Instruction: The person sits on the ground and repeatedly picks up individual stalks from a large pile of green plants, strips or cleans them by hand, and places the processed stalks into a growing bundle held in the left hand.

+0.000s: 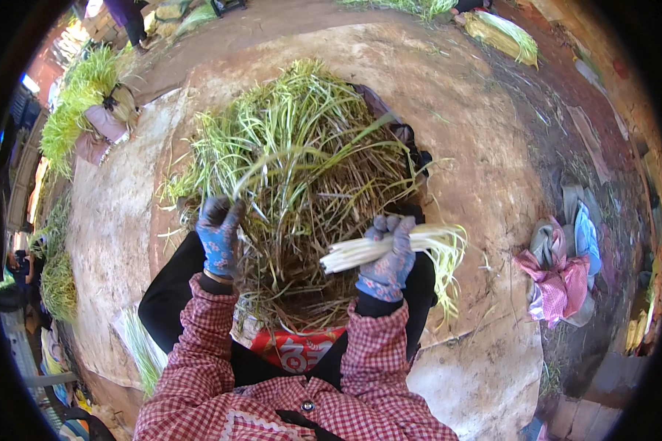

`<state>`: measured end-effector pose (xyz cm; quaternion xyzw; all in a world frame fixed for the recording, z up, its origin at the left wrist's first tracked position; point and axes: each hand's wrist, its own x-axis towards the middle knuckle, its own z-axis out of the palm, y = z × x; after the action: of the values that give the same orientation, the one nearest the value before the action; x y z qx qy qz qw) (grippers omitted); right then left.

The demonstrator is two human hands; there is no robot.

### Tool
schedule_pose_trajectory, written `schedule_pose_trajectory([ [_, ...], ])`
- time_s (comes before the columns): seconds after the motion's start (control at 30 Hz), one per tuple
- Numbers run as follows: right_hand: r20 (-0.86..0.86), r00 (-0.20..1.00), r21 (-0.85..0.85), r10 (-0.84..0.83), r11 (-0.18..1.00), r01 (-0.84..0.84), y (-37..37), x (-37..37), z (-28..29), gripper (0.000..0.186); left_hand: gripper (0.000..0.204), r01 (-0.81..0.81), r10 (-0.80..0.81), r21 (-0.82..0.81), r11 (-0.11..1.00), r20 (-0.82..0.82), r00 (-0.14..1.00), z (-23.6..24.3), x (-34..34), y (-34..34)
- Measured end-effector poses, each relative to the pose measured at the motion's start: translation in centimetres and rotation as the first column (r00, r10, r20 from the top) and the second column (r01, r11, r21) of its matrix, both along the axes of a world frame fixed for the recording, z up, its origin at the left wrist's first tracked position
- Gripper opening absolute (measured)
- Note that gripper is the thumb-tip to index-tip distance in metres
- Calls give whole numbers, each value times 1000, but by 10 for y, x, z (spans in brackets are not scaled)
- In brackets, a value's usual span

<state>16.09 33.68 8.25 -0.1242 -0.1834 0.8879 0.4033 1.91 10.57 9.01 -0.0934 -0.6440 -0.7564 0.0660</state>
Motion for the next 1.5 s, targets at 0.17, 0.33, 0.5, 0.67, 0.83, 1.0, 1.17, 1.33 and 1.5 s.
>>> schedule_pose_trajectory([
  [0.17,-84,996,-96,27,995,-35,-6,-1,5,19,19,251,-274,194,948,103,956,35,19,21],
  [0.33,78,991,23,108,994,-111,-17,-6,9,16,25,301,-364,261,917,243,899,5,63,46],
  [0.5,421,881,37,214,967,-252,-28,-16,2,19,19,314,-391,290,904,265,881,-21,85,60],
  [0.67,513,825,83,236,943,-321,-24,-17,3,23,28,205,-308,-414,887,-201,930,-20,86,66],
  [0.83,612,766,190,194,905,-381,-24,-14,3,27,30,232,-361,-479,847,-196,912,-12,85,71],
  [1.0,578,810,274,96,913,-303,-25,-16,-1,26,22,590,-571,85,803,393,720,1,76,90],
  [1.17,469,880,88,70,988,-126,-15,-11,2,24,17,443,-438,63,894,326,838,5,87,93],
  [1.33,337,941,68,29,996,-55,-2,-3,0,26,12,415,-637,-630,657,-167,753,-23,89,18],
  [1.5,307,952,37,-11,999,0,-3,-4,8,25,13,91,-785,-990,-108,141,603,-72,27,-87],
])
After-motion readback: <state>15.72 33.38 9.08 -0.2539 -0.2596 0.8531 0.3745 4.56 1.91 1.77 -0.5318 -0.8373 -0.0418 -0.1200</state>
